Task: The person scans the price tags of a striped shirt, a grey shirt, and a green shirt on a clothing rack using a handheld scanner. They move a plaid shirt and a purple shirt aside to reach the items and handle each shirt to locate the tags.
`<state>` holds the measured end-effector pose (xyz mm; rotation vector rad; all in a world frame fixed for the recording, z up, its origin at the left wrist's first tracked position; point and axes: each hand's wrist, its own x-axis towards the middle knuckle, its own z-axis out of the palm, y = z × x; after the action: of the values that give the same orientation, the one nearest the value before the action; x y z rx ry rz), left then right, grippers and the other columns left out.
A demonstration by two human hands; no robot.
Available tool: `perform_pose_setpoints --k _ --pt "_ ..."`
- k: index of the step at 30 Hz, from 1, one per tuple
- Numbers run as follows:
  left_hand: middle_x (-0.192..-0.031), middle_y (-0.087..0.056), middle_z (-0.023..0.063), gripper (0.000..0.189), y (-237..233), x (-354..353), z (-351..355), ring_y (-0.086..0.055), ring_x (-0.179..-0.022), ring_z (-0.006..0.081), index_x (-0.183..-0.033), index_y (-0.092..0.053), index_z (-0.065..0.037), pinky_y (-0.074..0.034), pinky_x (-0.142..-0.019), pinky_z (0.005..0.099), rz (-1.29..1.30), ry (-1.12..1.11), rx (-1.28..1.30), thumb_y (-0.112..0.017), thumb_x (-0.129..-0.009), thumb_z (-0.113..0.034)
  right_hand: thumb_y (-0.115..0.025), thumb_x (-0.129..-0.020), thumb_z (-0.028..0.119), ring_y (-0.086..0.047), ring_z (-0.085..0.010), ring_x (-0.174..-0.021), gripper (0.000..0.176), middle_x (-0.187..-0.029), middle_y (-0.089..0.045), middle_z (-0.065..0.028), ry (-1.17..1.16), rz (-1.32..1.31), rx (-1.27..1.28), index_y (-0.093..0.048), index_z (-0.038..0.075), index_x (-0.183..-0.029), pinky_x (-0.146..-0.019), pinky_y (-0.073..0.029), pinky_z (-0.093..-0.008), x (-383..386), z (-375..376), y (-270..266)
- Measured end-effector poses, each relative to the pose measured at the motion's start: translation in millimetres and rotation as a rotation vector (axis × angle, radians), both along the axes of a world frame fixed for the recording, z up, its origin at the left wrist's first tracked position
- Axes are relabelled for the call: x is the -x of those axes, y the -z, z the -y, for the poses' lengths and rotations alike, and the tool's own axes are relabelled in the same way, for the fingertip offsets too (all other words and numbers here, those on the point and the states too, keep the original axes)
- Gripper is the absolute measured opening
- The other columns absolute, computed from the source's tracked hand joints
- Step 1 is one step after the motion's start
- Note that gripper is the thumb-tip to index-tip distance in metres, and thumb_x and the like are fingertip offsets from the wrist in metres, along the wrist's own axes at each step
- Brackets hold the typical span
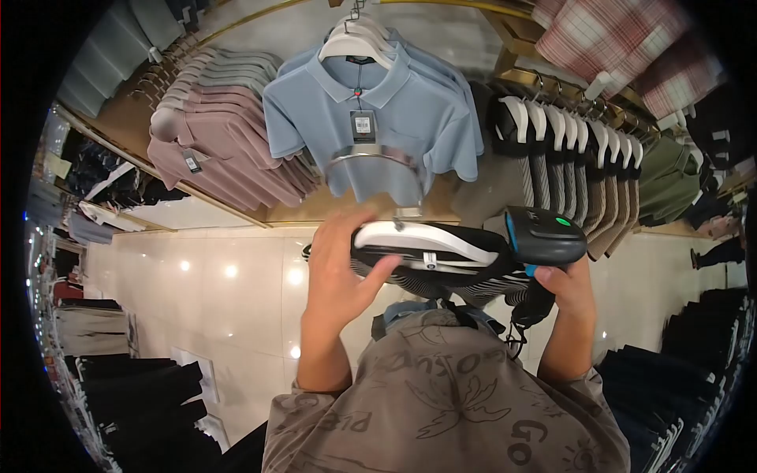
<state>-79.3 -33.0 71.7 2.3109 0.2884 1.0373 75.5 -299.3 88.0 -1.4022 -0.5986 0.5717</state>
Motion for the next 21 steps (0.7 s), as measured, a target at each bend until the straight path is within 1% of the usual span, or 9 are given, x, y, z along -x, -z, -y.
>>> perform_pose_setpoints --k 2,5,9,10,14,15,17,19,21 --pt "-0.089 -0.064 0.0123 0.022 18.1 -4.0 4.2 -0.059 -0.081 0.0299 -0.095 -0.062 -0.003 -0.047 -0.074 0.0360 -0.082 -0.052 0.192 -0.068 -0.074 -0.006 -0.065 -0.072 0.000 -0.057 -0.0089 -0.088 0.045 -0.100 -0.064 -0.0045 0.000 -0.045 -0.004 -0.056 -0.004 -0.116 -0.078 -0.046 -0.0253 8.2 -6.4 -5.7" --pt "-0.085 -0.062 0.0126 0.020 34.9 -13.3 -9.8 -0.057 -0.077 0.0285 -0.093 -0.061 -0.002 -0.045 -0.071 0.0363 -0.048 -0.178 0.237 -0.066 -0.074 -0.005 -0.067 -0.071 -0.001 -0.056 -0.0079 -0.083 0.044 -0.096 -0.065 -0.0040 -0.061 0.028 -0.009 -0.058 -0.003 -0.114 -0.074 -0.047 -0.0241 17.9 -5.5 -3.8" --pt "-0.077 -0.056 0.0075 0.008 28.6 -29.3 -29.4 -0.052 -0.070 0.0179 -0.086 -0.058 -0.002 -0.043 -0.067 0.0296 0.219 -0.185 0.258 -0.061 -0.085 -0.009 -0.077 -0.066 0.002 -0.062 -0.0109 -0.089 0.050 -0.097 -0.068 -0.0084 -0.098 -0.087 -0.133 -0.059 -0.005 -0.112 -0.079 -0.050 -0.0268 27.4 2.1 -8.4" --pt "-0.076 -0.055 0.0062 0.013 23.4 -29.4 -35.1 -0.051 -0.070 0.0160 -0.086 -0.057 -0.002 -0.042 -0.066 0.0282 0.233 -0.196 0.229 -0.060 -0.089 -0.014 -0.080 -0.070 0.014 -0.062 -0.0297 -0.108 0.071 -0.115 -0.062 -0.0205 -0.181 -0.071 -0.120 -0.046 -0.007 -0.128 -0.090 -0.051 -0.0414 20.7 13.7 7.8" --pt "-0.076 -0.050 0.0039 0.054 0.4 -26.7 -62.1 -0.047 -0.069 0.0138 -0.083 -0.052 -0.002 -0.040 -0.066 0.0265 0.305 -0.350 0.002 -0.045 -0.096 -0.054 -0.080 -0.073 0.015 -0.064 -0.0336 -0.105 0.070 -0.111 -0.063 -0.0249 -0.146 -0.091 -0.219 -0.044 -0.010 -0.128 -0.087 -0.053 -0.0431 15.2 37.6 29.3" --pt "-0.073 -0.050 0.0037 0.042 1.1 -24.5 -77.5 -0.046 -0.068 0.0129 -0.087 -0.052 -0.003 -0.041 -0.067 0.0262 0.410 -0.281 0.011 -0.057 -0.094 -0.044 -0.082 -0.068 0.013 -0.064 -0.0276 -0.101 0.070 -0.110 -0.064 -0.0201 -0.107 -0.156 -0.206 -0.047 -0.008 -0.125 -0.086 -0.052 -0.0390 18.9 40.8 30.9" --pt "-0.070 -0.047 0.0036 0.048 3.9 -25.7 -110.3 -0.046 -0.068 0.0152 -0.090 -0.050 -0.004 -0.045 -0.078 0.0312 0.646 0.196 0.255 -0.047 -0.095 -0.051 -0.085 -0.060 0.009 -0.064 -0.0157 -0.095 0.071 -0.107 -0.066 -0.0106 -0.035 -0.287 -0.182 -0.054 -0.004 -0.121 -0.084 -0.051 -0.0308 24.5 44.7 34.2" --pt "-0.070 -0.046 0.0037 0.053 8.9 -16.1 -154.1 -0.047 -0.070 0.0179 -0.095 -0.051 -0.005 -0.043 -0.093 0.0396 0.661 0.499 0.316 -0.032 -0.097 -0.055 -0.085 -0.060 0.010 -0.064 -0.0139 -0.092 0.067 -0.103 -0.067 -0.0093 -0.084 -0.260 -0.110 -0.056 -0.004 -0.118 -0.082 -0.051 -0.0294 25.2 47.9 36.1" --pt "-0.072 -0.056 0.0040 0.075 3.5 -12.3 -186.5 -0.052 -0.078 0.0210 -0.090 -0.066 -0.006 -0.027 -0.107 0.0480 0.616 1.107 0.744 -0.020 -0.094 -0.065 -0.086 -0.060 0.010 -0.063 -0.0124 -0.089 0.063 -0.100 -0.068 -0.0084 -0.117 -0.211 -0.081 -0.058 -0.005 -0.115 -0.079 -0.050 -0.0285 26.9 47.8 34.9"
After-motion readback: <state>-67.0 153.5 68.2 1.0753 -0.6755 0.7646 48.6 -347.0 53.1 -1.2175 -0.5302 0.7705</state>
